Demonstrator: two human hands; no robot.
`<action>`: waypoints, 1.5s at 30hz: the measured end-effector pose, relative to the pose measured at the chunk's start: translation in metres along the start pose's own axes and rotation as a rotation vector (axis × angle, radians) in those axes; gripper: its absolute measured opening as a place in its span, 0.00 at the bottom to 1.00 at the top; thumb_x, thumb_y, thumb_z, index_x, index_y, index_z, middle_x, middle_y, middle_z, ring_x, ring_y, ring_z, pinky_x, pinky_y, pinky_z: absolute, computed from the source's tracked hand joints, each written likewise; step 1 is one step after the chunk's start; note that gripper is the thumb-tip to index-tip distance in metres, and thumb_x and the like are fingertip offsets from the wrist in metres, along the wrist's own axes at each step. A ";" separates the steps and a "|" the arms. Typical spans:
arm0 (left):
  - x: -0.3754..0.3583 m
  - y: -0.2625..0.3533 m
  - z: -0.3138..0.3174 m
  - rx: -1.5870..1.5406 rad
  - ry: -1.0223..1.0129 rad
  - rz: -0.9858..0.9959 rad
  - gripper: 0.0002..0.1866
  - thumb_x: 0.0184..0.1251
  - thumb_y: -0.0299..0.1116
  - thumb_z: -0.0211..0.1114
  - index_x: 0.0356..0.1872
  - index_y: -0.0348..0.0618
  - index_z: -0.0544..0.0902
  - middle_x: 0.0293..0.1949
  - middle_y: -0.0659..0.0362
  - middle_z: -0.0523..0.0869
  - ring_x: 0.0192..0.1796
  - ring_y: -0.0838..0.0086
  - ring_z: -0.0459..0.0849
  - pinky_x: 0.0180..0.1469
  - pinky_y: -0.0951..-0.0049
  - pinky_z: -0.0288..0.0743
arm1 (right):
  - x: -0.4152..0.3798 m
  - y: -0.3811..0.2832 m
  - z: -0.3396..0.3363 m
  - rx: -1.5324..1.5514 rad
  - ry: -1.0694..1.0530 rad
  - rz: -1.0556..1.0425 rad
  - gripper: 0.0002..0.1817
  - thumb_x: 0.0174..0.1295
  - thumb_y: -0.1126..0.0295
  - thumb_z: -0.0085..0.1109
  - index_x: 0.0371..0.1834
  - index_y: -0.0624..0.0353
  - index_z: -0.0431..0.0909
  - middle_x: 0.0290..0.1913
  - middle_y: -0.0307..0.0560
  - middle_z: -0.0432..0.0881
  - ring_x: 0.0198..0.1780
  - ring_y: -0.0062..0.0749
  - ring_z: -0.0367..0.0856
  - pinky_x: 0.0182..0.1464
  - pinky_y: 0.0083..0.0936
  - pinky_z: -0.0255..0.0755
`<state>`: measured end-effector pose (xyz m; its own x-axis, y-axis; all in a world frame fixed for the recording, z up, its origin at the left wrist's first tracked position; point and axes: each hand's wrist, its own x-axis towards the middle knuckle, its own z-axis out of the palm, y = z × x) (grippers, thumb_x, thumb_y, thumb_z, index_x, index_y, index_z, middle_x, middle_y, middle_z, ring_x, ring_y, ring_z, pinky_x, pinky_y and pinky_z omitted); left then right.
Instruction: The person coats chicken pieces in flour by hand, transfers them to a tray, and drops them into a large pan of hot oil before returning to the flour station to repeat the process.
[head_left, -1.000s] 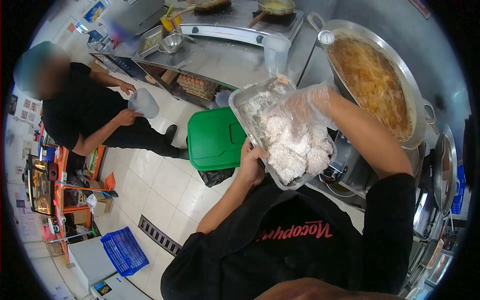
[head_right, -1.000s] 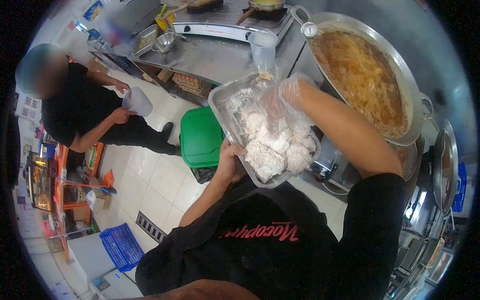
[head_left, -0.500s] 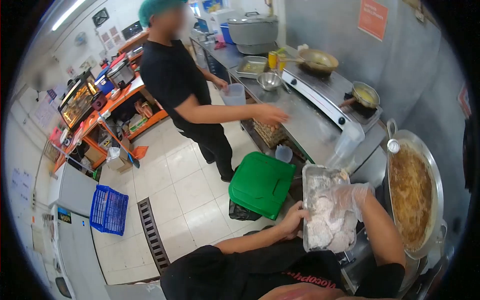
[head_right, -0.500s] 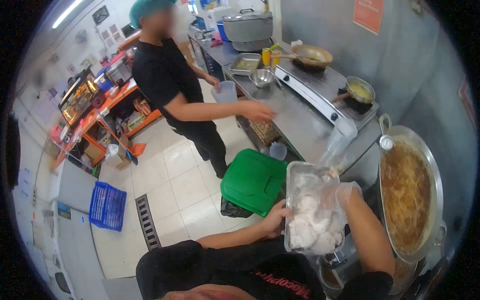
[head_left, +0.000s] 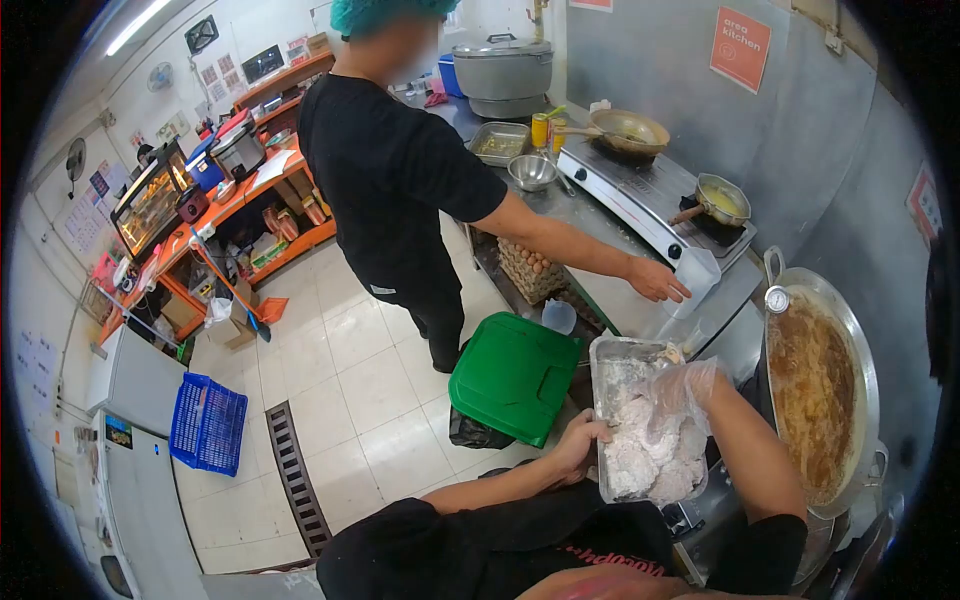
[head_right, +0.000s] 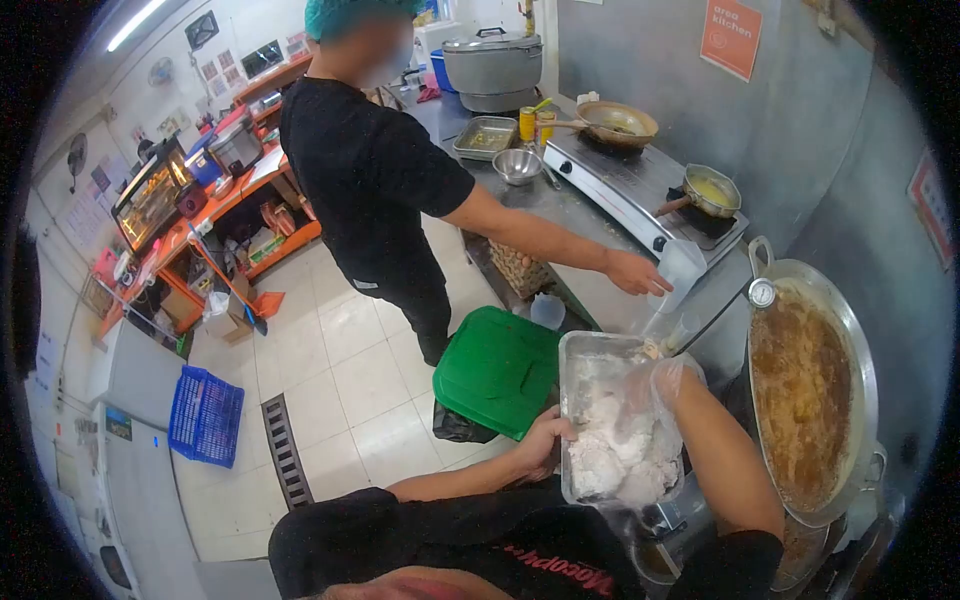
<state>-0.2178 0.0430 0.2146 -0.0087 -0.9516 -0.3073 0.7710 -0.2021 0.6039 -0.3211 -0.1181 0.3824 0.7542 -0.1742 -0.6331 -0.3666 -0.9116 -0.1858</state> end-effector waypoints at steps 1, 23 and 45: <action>0.000 0.000 0.000 0.002 -0.004 0.001 0.27 0.53 0.26 0.63 0.58 0.38 0.72 0.52 0.51 0.79 0.56 0.60 0.82 0.60 0.52 0.80 | 0.003 -0.002 -0.006 0.010 -0.013 0.016 0.48 0.41 0.60 0.87 0.72 0.51 0.77 0.61 0.55 0.87 0.62 0.49 0.85 0.67 0.42 0.76; 0.003 0.007 -0.008 -0.022 0.008 0.008 0.39 0.51 0.27 0.60 0.71 0.36 0.69 0.58 0.49 0.82 0.60 0.55 0.84 0.65 0.46 0.79 | -0.003 -0.027 0.000 -0.053 -0.056 0.152 0.35 0.52 0.58 0.80 0.65 0.54 0.82 0.55 0.57 0.90 0.57 0.51 0.89 0.58 0.44 0.81; 0.008 0.014 -0.011 0.031 0.032 0.133 0.26 0.53 0.24 0.62 0.57 0.37 0.73 0.52 0.52 0.79 0.54 0.61 0.80 0.60 0.54 0.79 | -0.009 0.012 -0.002 -0.082 0.268 0.074 0.46 0.42 0.53 0.83 0.69 0.55 0.78 0.52 0.61 0.89 0.53 0.56 0.88 0.56 0.45 0.82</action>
<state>-0.1996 0.0348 0.2122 0.1130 -0.9628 -0.2456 0.7441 -0.0818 0.6630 -0.3313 -0.1283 0.3870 0.8480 -0.3240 -0.4194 -0.3892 -0.9178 -0.0781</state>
